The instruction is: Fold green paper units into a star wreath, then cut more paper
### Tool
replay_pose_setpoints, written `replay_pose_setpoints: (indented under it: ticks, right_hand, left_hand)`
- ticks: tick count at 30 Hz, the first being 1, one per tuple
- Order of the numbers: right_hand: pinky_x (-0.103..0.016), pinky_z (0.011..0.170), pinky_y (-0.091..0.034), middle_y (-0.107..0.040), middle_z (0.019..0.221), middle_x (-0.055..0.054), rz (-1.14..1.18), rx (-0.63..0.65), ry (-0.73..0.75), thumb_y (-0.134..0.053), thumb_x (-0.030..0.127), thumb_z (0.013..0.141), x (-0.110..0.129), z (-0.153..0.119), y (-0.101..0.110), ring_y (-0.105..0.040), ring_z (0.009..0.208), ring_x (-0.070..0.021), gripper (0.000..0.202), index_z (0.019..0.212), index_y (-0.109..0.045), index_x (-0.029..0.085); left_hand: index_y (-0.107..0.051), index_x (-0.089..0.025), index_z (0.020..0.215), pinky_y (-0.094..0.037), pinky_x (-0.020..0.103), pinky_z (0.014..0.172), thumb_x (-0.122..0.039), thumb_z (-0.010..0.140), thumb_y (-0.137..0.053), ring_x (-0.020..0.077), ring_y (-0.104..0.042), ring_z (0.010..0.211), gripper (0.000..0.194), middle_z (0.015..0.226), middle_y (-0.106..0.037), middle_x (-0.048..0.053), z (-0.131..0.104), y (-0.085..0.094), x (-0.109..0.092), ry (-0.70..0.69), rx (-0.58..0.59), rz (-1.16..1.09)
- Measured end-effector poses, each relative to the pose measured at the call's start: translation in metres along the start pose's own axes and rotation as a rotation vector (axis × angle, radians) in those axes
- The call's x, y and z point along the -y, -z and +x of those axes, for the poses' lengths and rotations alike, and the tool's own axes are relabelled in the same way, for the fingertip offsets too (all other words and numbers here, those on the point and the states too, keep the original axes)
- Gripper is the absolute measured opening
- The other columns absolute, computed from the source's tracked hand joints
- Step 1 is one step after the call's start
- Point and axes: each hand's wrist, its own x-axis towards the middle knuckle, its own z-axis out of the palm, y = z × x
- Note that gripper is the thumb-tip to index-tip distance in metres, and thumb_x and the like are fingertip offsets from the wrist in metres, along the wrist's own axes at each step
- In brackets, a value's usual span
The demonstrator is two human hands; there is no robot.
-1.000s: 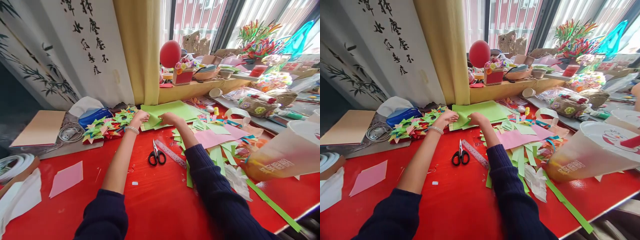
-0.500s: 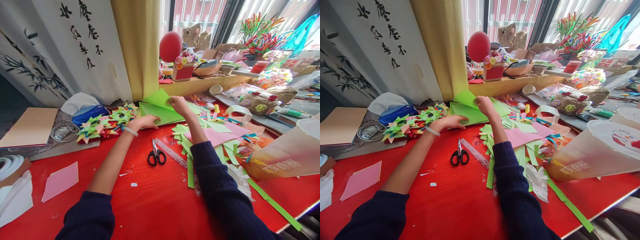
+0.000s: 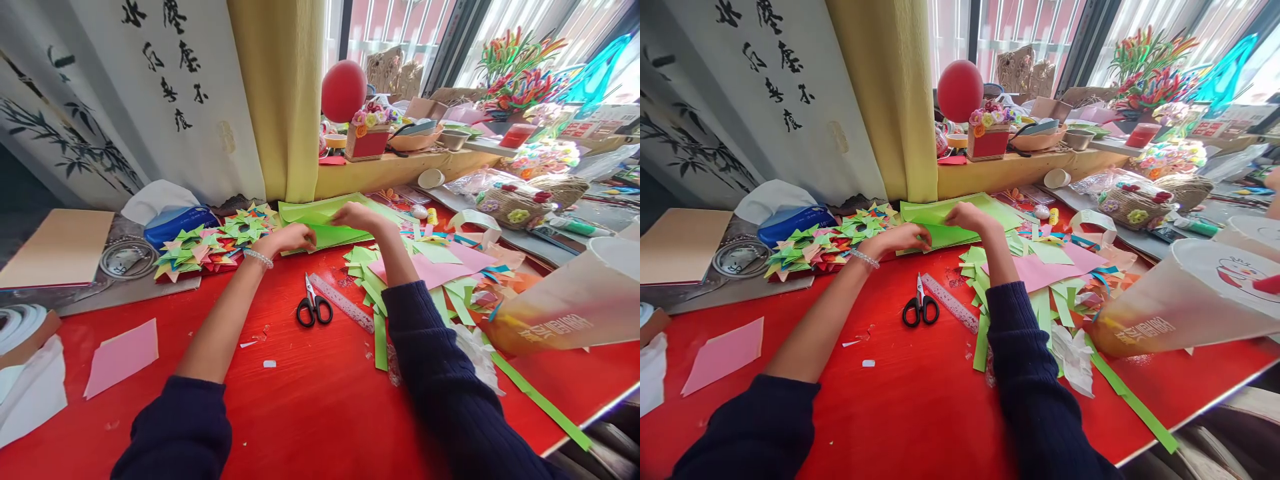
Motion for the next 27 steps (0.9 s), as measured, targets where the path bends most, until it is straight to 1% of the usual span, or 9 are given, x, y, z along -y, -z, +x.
replay_pose_setpoints:
  ticks: [4, 11, 13, 15, 18, 20, 22, 24, 27]
  right_hand:
    - [-0.025, 0.058, -0.032, -0.053, 0.057, 0.006, 0.027, 0.106, 0.001, -0.058, 0.029, 0.076, -0.006, 0.0, -0.006, -0.033, 0.063, -0.0114, 0.019, 0.068, -0.072, 0.019]
    - [-0.025, 0.061, -0.038, -0.063, 0.063, 0.005, 0.033, 0.191, -0.004, -0.057, 0.035, 0.077, -0.012, 0.0, -0.01, -0.043, 0.063, -0.0131, 0.022, 0.074, -0.075, 0.022]
    - [-0.025, 0.061, -0.039, -0.066, 0.068, 0.003, 0.03, 0.205, -0.005, -0.059, 0.039, 0.077, -0.011, -0.003, -0.008, -0.048, 0.063, -0.0141, 0.024, 0.074, -0.075, 0.021]
    - [-0.024, 0.061, -0.04, -0.07, 0.077, 0.0, 0.023, 0.205, -0.007, -0.063, 0.042, 0.076, -0.009, -0.004, -0.008, -0.053, 0.066, -0.0151, 0.024, 0.08, -0.075, 0.021]
    - [-0.023, 0.063, -0.04, -0.072, 0.086, -0.002, -0.01, 0.149, -0.013, -0.067, 0.036, 0.075, -0.004, -0.002, -0.014, -0.056, 0.071, -0.0152, 0.022, 0.089, -0.074, 0.02]
    - [-0.024, 0.063, -0.038, -0.071, 0.082, -0.005, -0.047, 0.081, -0.026, -0.061, 0.027, 0.08, 0.0, 0.001, -0.018, -0.055, 0.07, -0.0148, 0.017, 0.085, -0.073, 0.015]
    - [-0.025, 0.063, -0.036, -0.069, 0.077, -0.007, -0.077, 0.008, -0.029, -0.054, 0.019, 0.082, 0.005, 0.003, -0.018, -0.052, 0.069, -0.0148, 0.02, 0.078, -0.072, 0.011]
    - [-0.026, 0.066, -0.036, -0.07, 0.078, -0.009, -0.087, -0.069, -0.009, -0.05, 0.013, 0.082, 0.012, 0.002, -0.01, -0.053, 0.072, -0.0153, 0.022, 0.077, -0.072, 0.008]
    - [-0.025, 0.076, -0.039, -0.072, 0.094, -0.01, -0.069, -0.186, 0.046, -0.044, 0.006, 0.081, 0.025, -0.008, 0.015, -0.058, 0.084, -0.0164, 0.032, 0.094, -0.073, 0.007]
  left_hand:
    - [-0.07, -0.013, 0.075, -0.041, 0.025, 0.072, -0.028, 0.07, -0.065, 0.0185, -0.056, 0.08, 0.017, 0.079, -0.065, 0.004, 0.003, -0.003, 0.005, -0.034, -0.103, -0.074]
    - [-0.058, -0.015, 0.067, -0.035, 0.023, 0.058, -0.035, 0.072, -0.064, 0.0117, -0.042, 0.062, 0.022, 0.062, -0.045, -0.003, 0.002, -0.009, 0.011, -0.035, -0.247, -0.261]
    - [-0.057, -0.015, 0.068, -0.035, 0.023, 0.059, -0.033, 0.073, -0.063, 0.0114, -0.041, 0.063, 0.02, 0.064, -0.045, -0.003, 0.001, -0.012, 0.011, -0.012, -0.323, -0.296]
    - [-0.058, -0.016, 0.073, -0.037, 0.023, 0.062, -0.03, 0.076, -0.062, 0.0123, -0.045, 0.067, 0.015, 0.07, -0.048, -0.002, 0.0, -0.015, 0.008, 0.028, -0.443, -0.324]
    - [-0.057, -0.018, 0.079, -0.04, 0.022, 0.064, -0.029, 0.081, -0.058, 0.0131, -0.051, 0.071, 0.011, 0.078, -0.052, 0.001, -0.002, -0.016, -0.003, 0.088, -0.605, -0.391]
    - [-0.055, -0.019, 0.083, -0.042, 0.021, 0.062, -0.03, 0.084, -0.055, 0.013, -0.056, 0.073, 0.011, 0.081, -0.055, 0.001, -0.003, -0.012, -0.01, 0.113, -0.666, -0.464]
    - [-0.053, -0.021, 0.088, -0.044, 0.02, 0.061, -0.034, 0.087, -0.053, 0.0132, -0.06, 0.075, 0.014, 0.086, -0.058, 0.001, -0.005, -0.004, -0.016, 0.15, -0.718, -0.54]
    - [-0.051, -0.02, 0.089, -0.044, 0.021, 0.059, -0.041, 0.09, -0.049, 0.0137, -0.062, 0.072, 0.021, 0.084, -0.058, 0.001, -0.008, 0.006, -0.017, 0.23, -0.759, -0.619]
    - [-0.049, -0.018, 0.084, -0.047, 0.026, 0.057, -0.053, 0.094, -0.037, 0.0161, -0.062, 0.059, 0.038, 0.072, -0.057, 0.003, -0.017, 0.019, -0.011, 0.396, -0.74, -0.773]
